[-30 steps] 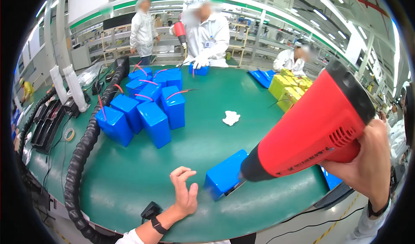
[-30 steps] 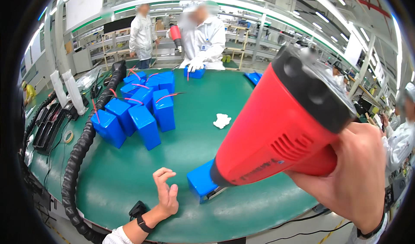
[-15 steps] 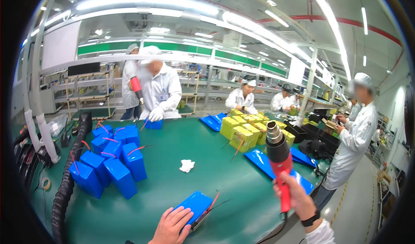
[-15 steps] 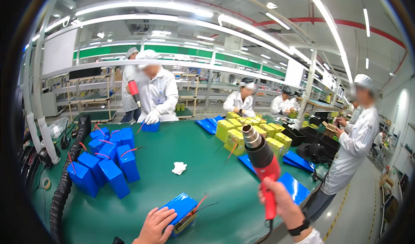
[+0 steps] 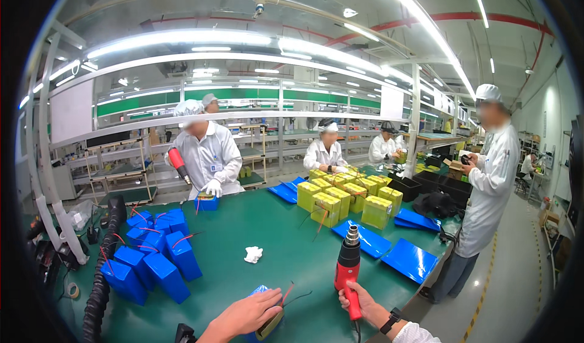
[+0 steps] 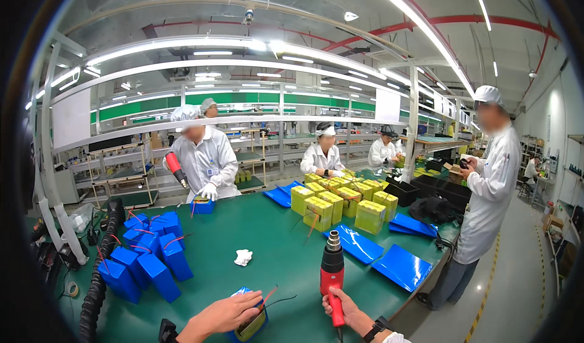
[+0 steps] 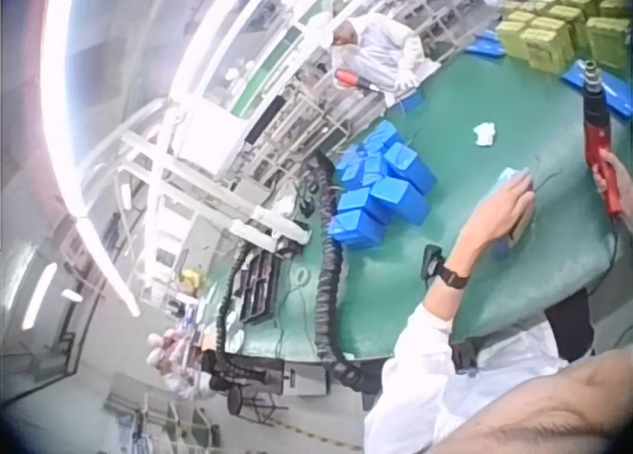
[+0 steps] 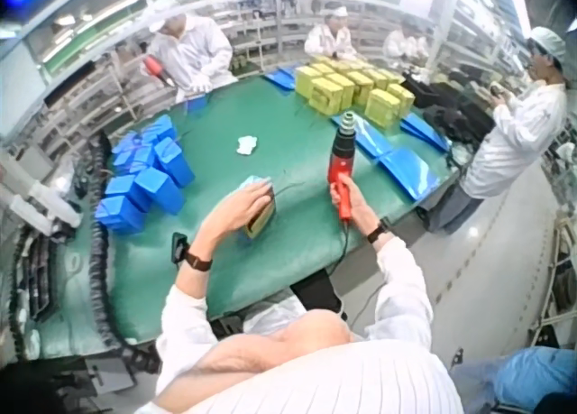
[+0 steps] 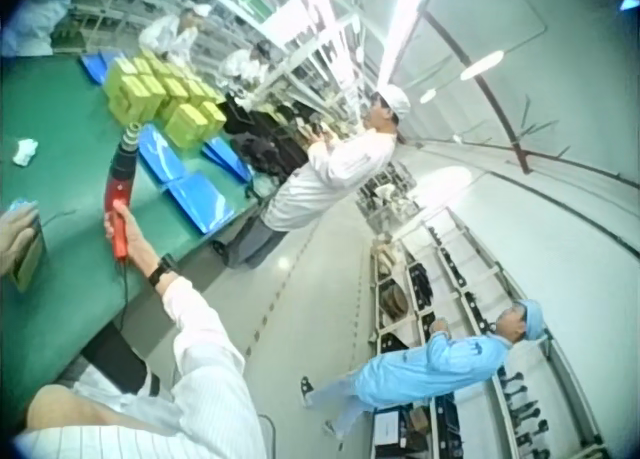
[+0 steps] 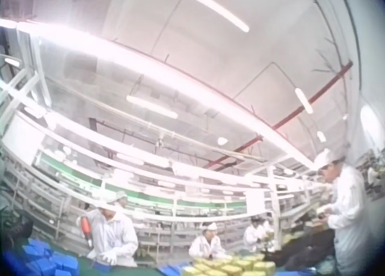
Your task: Applying blue heat shrink tubing to battery packs using a red industrial heat gun.
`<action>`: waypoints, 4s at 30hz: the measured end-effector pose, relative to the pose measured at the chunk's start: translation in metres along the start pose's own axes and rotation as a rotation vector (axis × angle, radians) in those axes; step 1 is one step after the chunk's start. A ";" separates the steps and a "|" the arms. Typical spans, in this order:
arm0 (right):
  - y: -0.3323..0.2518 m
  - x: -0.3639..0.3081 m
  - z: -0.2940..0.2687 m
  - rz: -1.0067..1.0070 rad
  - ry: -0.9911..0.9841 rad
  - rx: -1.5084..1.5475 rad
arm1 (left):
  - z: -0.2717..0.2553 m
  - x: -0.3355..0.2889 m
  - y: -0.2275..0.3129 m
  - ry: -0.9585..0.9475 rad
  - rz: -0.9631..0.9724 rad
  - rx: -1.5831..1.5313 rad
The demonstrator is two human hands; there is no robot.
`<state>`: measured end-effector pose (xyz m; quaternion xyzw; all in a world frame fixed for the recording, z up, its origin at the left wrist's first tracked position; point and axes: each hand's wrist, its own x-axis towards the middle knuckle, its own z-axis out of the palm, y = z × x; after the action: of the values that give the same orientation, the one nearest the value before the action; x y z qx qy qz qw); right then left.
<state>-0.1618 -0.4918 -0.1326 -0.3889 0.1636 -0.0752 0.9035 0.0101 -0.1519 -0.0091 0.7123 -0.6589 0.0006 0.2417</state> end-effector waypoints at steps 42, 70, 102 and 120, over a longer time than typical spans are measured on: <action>0.101 0.048 0.132 -0.252 -0.310 -0.553 | 0.086 -0.085 -0.001 0.782 -0.376 -0.342; 0.138 0.077 0.166 -0.199 -0.260 -0.301 | 0.077 -0.055 -0.088 0.868 -0.769 -1.437; 0.012 -0.066 0.008 -0.727 0.709 -1.326 | 0.081 -0.049 0.037 0.262 -0.175 0.444; -0.008 -0.057 0.003 -0.392 0.368 -0.303 | 0.077 -0.104 0.032 0.419 -0.081 0.296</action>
<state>-0.2140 -0.4800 -0.1111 -0.5233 0.2557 -0.2920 0.7586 -0.0584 -0.0811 -0.0988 0.7501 -0.5582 0.2347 0.2659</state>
